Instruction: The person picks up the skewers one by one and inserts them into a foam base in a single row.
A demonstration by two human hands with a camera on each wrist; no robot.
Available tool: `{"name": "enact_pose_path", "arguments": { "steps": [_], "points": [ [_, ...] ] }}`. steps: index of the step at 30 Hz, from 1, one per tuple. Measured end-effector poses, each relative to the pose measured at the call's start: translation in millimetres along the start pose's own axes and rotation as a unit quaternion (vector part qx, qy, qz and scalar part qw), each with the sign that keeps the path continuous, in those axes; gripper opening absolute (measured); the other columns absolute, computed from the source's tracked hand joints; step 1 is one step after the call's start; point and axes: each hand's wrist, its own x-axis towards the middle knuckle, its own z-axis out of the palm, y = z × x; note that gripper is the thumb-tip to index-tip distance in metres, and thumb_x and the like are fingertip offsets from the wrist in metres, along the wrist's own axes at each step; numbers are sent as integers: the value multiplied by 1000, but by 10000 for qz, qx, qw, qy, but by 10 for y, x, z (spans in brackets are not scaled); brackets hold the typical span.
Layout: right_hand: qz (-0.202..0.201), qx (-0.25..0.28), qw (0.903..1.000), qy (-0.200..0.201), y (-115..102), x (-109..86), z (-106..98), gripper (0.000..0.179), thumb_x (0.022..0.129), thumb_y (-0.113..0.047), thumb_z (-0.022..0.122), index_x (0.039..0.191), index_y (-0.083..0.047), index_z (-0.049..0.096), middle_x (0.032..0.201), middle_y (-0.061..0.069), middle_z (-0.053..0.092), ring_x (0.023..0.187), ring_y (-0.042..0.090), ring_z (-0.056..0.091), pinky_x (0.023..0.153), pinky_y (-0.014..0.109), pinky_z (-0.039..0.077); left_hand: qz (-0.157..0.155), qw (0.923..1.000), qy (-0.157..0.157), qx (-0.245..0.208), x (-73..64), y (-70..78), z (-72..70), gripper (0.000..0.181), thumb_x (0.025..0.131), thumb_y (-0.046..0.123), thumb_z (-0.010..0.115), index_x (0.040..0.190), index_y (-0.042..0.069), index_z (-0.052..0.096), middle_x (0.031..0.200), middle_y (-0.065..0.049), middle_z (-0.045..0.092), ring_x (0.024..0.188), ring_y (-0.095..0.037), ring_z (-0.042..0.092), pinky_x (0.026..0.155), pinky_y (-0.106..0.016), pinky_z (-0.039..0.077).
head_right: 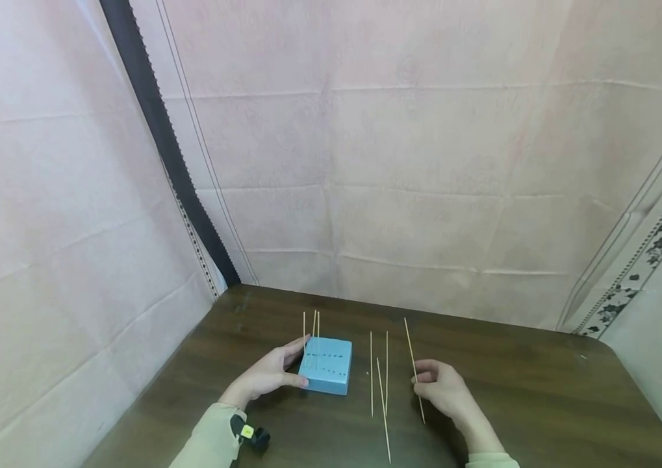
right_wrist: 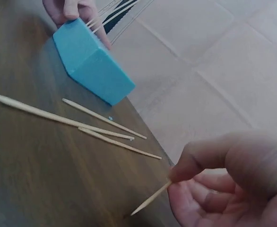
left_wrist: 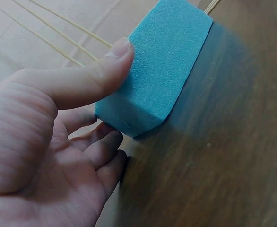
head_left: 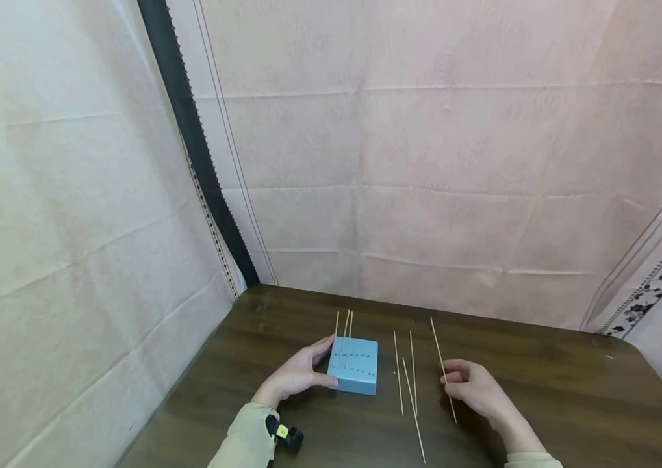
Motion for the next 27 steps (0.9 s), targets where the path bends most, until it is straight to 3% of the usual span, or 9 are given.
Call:
{"name": "enact_pose_path", "arguments": {
  "steps": [4, 8, 14, 21, 27],
  "points": [
    [-239, 775, 9965, -213, -48, -18, 15, 47, 102, -1, 66, 146, 11, 53, 121, 21, 70, 108, 29, 68, 84, 36, 62, -17, 10000, -12, 28, -3, 5, -6, 101, 88, 25, 90, 169, 12, 32, 175, -9, 28, 159, -34, 30, 127, -57, 26],
    [-423, 1462, 9883, -81, -129, -29, 100, 48, 105, -5, 66, 150, 6, 51, 123, 24, 68, 110, 32, 70, 86, 35, 63, 12, 10000, -23, -57, -20, -12, 4, 101, 88, 22, 90, 169, 11, 32, 175, -10, 28, 159, -34, 29, 127, -57, 26],
    [-720, 2306, 9697, 370, -335, -20, 399, 50, 107, -3, 63, 155, -8, 51, 118, 21, 64, 107, 38, 72, 88, 52, 64, 54, 9999, -58, -123, -13, -14, 37, 100, 88, 19, 90, 169, 9, 32, 175, -11, 27, 159, -35, 29, 127, -57, 25],
    [-1037, 2888, 9481, 834, -556, 69, 834, 51, 109, -1, 59, 156, -19, 49, 122, 18, 58, 102, 34, 73, 84, 52, 64, 128, 9997, -77, -173, 27, -2, 28, 101, 88, 19, 90, 169, 7, 30, 175, -12, 27, 160, -34, 28, 128, -55, 24],
    [-1247, 3099, 9401, 683, -730, 123, 1086, 68, 104, 6, 62, 162, -20, 38, 136, 23, 55, 120, 42, 66, 95, 46, 62, 102, 9999, -31, -60, 25, 17, 8, 101, 88, 20, 90, 168, 6, 31, 175, -12, 28, 159, -34, 30, 127, -56, 26]
  ]
}}
